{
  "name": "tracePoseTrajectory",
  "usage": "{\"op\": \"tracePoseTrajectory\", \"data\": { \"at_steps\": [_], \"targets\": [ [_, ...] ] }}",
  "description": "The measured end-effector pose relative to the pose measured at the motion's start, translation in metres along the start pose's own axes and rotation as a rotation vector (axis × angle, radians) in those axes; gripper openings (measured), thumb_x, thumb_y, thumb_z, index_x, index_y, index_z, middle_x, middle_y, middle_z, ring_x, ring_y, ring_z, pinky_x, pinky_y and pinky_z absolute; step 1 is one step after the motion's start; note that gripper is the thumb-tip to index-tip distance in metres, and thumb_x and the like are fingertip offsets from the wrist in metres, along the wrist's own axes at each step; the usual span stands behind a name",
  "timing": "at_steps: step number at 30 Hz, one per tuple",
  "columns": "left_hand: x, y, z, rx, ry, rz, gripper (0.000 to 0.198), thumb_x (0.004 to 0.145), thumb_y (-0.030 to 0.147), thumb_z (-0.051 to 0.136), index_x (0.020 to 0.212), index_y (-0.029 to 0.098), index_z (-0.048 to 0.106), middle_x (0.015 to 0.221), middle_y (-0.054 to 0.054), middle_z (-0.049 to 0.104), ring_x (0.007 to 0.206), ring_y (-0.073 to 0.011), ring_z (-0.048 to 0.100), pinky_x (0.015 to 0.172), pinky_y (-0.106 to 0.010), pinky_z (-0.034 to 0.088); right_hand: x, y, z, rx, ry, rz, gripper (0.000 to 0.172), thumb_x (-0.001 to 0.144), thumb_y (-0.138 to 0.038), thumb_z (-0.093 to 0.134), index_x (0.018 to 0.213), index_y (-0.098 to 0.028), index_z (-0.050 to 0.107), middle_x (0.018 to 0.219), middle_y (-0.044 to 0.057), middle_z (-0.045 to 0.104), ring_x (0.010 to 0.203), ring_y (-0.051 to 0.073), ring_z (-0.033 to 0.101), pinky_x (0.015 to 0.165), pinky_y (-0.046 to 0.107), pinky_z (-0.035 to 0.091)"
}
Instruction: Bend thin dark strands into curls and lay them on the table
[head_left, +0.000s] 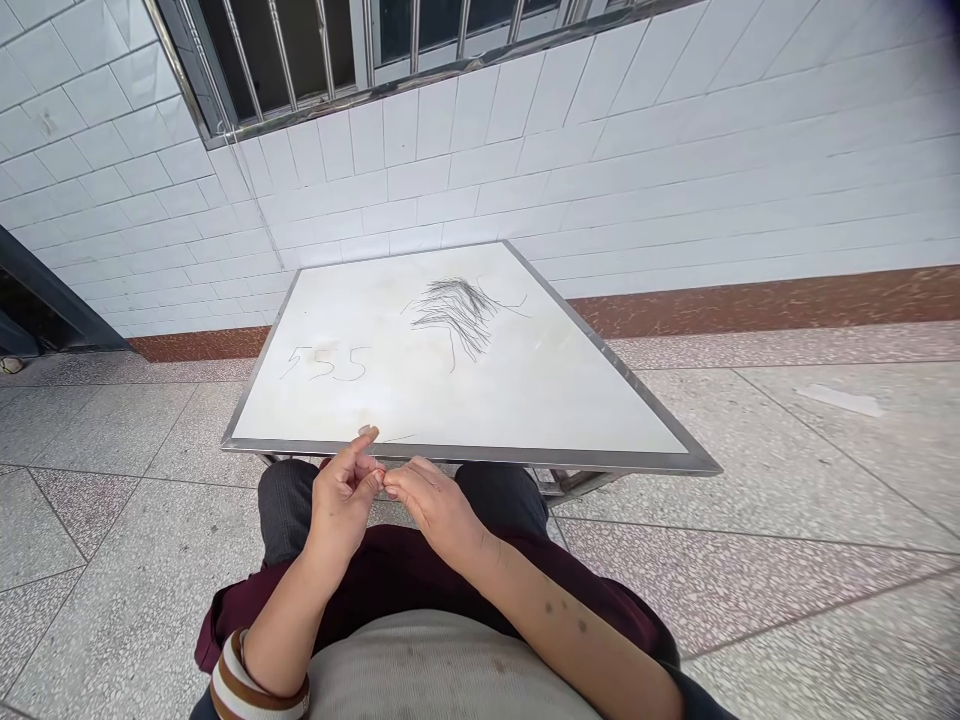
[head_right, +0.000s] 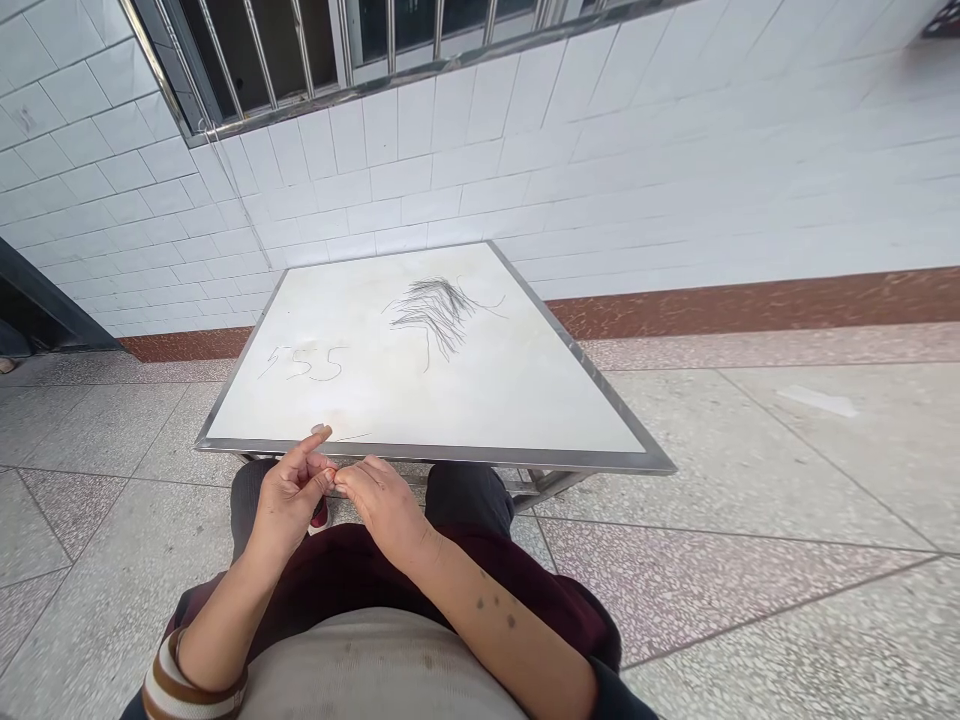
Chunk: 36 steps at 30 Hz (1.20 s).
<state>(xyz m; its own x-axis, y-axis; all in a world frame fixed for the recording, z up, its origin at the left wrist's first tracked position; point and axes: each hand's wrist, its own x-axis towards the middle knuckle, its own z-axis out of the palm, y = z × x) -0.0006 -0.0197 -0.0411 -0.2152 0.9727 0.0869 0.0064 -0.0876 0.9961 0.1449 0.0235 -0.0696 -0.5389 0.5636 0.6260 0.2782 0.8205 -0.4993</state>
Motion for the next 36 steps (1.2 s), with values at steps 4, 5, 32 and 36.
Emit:
{"op": "tracePoseTrajectory", "data": {
  "at_steps": [4,5,32,36],
  "targets": [
    [0.0,-0.003,-0.002,0.053,-0.02,-0.002,0.051,0.08,0.018,0.061,0.131,0.019,0.056,0.081,0.001,0.062,0.069,-0.0101,0.056,0.071,-0.025,0.049,0.001,0.004,-0.002,-0.023,-0.017,-0.008,0.019,0.099,-0.02,0.044,0.087,-0.021,0.059,0.077,0.002,0.067,0.071,0.017,0.055,0.068,0.031,0.046],
    [0.0,-0.004,-0.002,0.064,-0.023,-0.004,0.052,0.081,0.018,0.061,0.133,0.02,0.055,0.08,0.001,0.062,0.068,-0.0098,0.055,0.07,-0.025,0.049,0.001,0.005,-0.003,-0.014,-0.028,-0.001,0.016,0.098,-0.02,0.046,0.089,-0.021,0.059,0.079,0.002,0.068,0.073,0.017,0.056,0.069,0.031,0.047],
    [0.001,-0.004,-0.009,0.577,-0.216,0.032,0.069,0.078,0.002,0.043,0.143,0.025,0.042,0.07,0.004,0.056,0.06,-0.0114,0.051,0.068,-0.024,0.045,0.0,0.009,-0.006,-0.025,-0.157,-0.021,0.02,0.097,-0.014,0.043,0.086,-0.019,0.058,0.078,0.004,0.062,0.073,0.018,0.053,0.066,0.032,0.048],
    [0.002,-0.012,-0.012,0.507,-0.232,0.003,0.072,0.079,0.005,0.049,0.146,0.025,0.037,0.069,0.005,0.057,0.06,-0.0112,0.052,0.068,-0.024,0.045,0.0,0.015,-0.005,0.03,-0.21,0.002,0.019,0.098,-0.018,0.043,0.086,-0.02,0.058,0.08,0.004,0.062,0.076,0.018,0.055,0.067,0.032,0.049]
  ]
}}
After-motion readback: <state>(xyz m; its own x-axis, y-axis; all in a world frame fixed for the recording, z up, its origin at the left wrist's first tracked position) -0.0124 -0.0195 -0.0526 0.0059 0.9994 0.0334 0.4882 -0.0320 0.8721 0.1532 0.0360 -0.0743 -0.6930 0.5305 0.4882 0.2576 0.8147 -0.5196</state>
